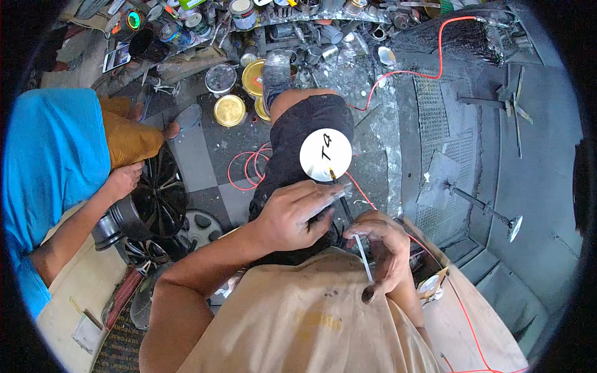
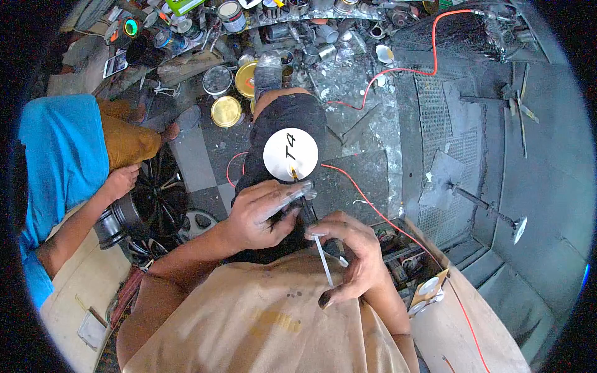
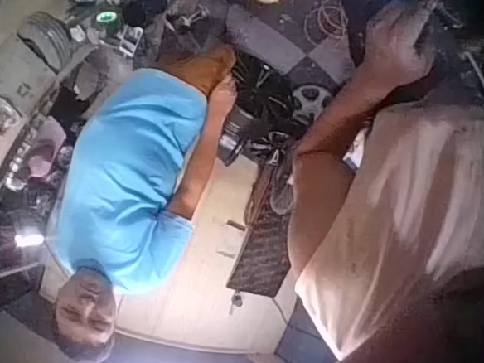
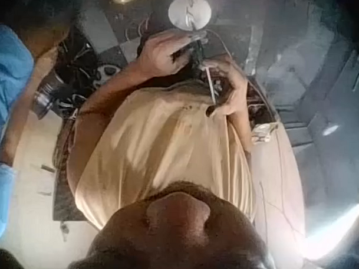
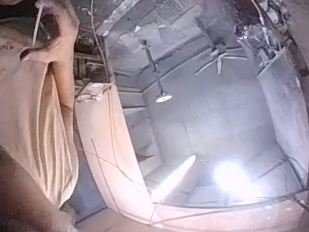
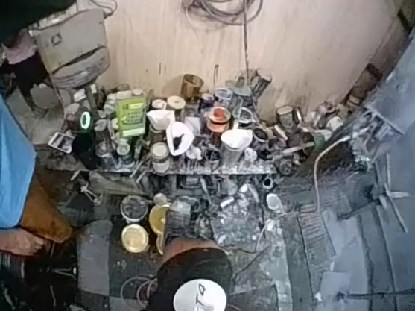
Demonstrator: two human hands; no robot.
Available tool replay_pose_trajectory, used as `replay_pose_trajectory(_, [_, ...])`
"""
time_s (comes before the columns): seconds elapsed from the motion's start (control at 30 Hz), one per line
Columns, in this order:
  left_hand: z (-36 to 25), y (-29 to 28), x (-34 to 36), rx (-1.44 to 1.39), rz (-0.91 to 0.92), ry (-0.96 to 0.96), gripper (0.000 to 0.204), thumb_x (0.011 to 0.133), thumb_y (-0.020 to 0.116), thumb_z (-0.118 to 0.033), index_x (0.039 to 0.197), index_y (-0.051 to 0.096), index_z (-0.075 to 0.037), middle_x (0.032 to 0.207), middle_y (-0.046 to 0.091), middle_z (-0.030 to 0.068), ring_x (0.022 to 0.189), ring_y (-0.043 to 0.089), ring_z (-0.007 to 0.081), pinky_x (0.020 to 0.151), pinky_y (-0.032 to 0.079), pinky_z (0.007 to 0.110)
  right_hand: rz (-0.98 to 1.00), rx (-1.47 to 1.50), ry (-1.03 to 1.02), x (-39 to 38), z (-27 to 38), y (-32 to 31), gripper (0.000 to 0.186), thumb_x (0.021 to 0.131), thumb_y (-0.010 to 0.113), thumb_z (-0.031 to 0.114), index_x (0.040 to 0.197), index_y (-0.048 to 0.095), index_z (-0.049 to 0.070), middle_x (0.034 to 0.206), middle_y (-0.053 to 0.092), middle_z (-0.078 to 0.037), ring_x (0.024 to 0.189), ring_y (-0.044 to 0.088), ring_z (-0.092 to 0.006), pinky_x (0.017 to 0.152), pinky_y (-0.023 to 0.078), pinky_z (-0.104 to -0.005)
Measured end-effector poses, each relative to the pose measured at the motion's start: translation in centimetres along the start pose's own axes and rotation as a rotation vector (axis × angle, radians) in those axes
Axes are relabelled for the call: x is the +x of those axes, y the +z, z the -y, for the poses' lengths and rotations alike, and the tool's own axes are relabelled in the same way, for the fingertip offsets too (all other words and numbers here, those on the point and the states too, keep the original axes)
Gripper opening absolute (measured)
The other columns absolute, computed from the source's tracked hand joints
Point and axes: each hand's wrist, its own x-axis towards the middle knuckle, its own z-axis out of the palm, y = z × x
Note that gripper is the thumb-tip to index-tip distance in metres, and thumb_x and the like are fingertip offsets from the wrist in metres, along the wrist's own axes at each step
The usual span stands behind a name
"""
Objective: Detailed painting and resin application to wheel center caps at a workshop workbench.
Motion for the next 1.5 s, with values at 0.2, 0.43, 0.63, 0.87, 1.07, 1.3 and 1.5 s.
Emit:
replay_pose_trajectory(0.2, [-1.8, -0.1, 1.1, -0.038, -0.005, 0.094, 0.051, 0.071, 0.069, 0.005, 0.121, 0.063, 0.005, 0.098, 0.070, 0.0177, 0.072, 0.067, 0.0288, 0.066, 0.055, 0.035, -0.017, -0.096, -0.213, -0.5, 0.9, -0.3, 0.101, 0.041, 0.090, 0.064, 0.115, 0.063, 0.000, 0.104, 0.069, -0.016, 0.091, 0.064, -0.0332, 0.085, 0.049, -0.0433])
replay_pose_trajectory(0.43, [-3.9, 2.3, 2.3, -0.040, 0.158, 0.051, 0.061, 0.074, 0.070, -0.002, 0.132, 0.055, 0.004, 0.093, 0.067, 0.0181, 0.078, 0.067, 0.0306, 0.069, 0.056, 0.038, -0.242, -0.257, -0.271, -2.9, -0.1, -0.4, 0.084, 0.046, 0.097, 0.043, 0.112, 0.065, 0.000, 0.096, 0.070, -0.013, 0.085, 0.065, -0.0278, 0.077, 0.051, -0.0399])
replay_pose_trajectory(0.63, [-4.0, 3.6, 2.8, -0.009, 0.318, -0.013, 0.061, 0.081, 0.068, -0.012, 0.138, 0.050, 0.000, 0.103, 0.067, 0.0211, 0.088, 0.067, 0.0359, 0.078, 0.055, 0.042, -0.518, -0.381, -0.154, -3.5, -0.5, 0.0, 0.035, 0.072, 0.080, 0.015, 0.101, 0.071, 0.000, 0.080, 0.067, -0.011, 0.071, 0.063, -0.0223, 0.066, 0.050, -0.0336])
replay_pose_trajectory(0.87, [-2.9, 0.9, 2.5, 0.093, 0.278, 0.064, 0.057, 0.077, 0.073, -0.012, 0.130, 0.055, 0.000, 0.095, 0.068, 0.0175, 0.080, 0.066, 0.0317, 0.073, 0.054, 0.039, -0.797, -0.315, -0.008, -5.1, -3.0, -1.3, 0.030, 0.079, 0.077, 0.017, 0.102, 0.070, -0.002, 0.084, 0.068, -0.011, 0.074, 0.064, -0.0172, 0.069, 0.050, -0.0291])
replay_pose_trajectory(1.07, [-1.3, -4.6, 4.2, 0.382, -0.125, 0.067, 0.076, 0.062, 0.086, -0.018, 0.126, 0.050, 0.002, 0.129, 0.051, 0.0195, 0.114, 0.052, 0.0368, 0.097, 0.044, 0.044, -1.046, 0.097, -0.091, -7.2, -6.8, -3.9, 0.030, 0.099, 0.060, 0.029, 0.102, 0.062, 0.000, 0.072, 0.062, -0.004, 0.067, 0.057, -0.0122, 0.064, 0.045, -0.0258])
replay_pose_trajectory(1.3, [-0.6, -6.3, 6.5, 0.528, 0.290, -0.127, 0.099, 0.055, 0.085, -0.014, 0.142, 0.039, 0.000, 0.141, 0.040, 0.0208, 0.132, 0.038, 0.0397, 0.113, 0.033, 0.045, -1.160, 0.435, -0.139, -6.1, -6.7, -5.2, 0.015, 0.097, 0.062, 0.017, 0.095, 0.052, 0.007, 0.069, 0.048, 0.000, 0.059, 0.044, -0.0108, 0.058, 0.038, -0.0272])
replay_pose_trajectory(1.5, [-0.2, -6.0, 6.2, 0.532, 0.306, -0.166, 0.090, 0.056, 0.084, -0.012, 0.137, 0.046, -0.002, 0.129, 0.045, 0.0186, 0.127, 0.044, 0.0381, 0.109, 0.038, 0.044, -1.158, 0.532, -0.127, -6.6, -7.3, -5.6, 0.009, 0.093, 0.062, 0.006, 0.095, 0.053, 0.008, 0.068, 0.045, 0.003, 0.058, 0.040, -0.0094, 0.057, 0.035, -0.0258])
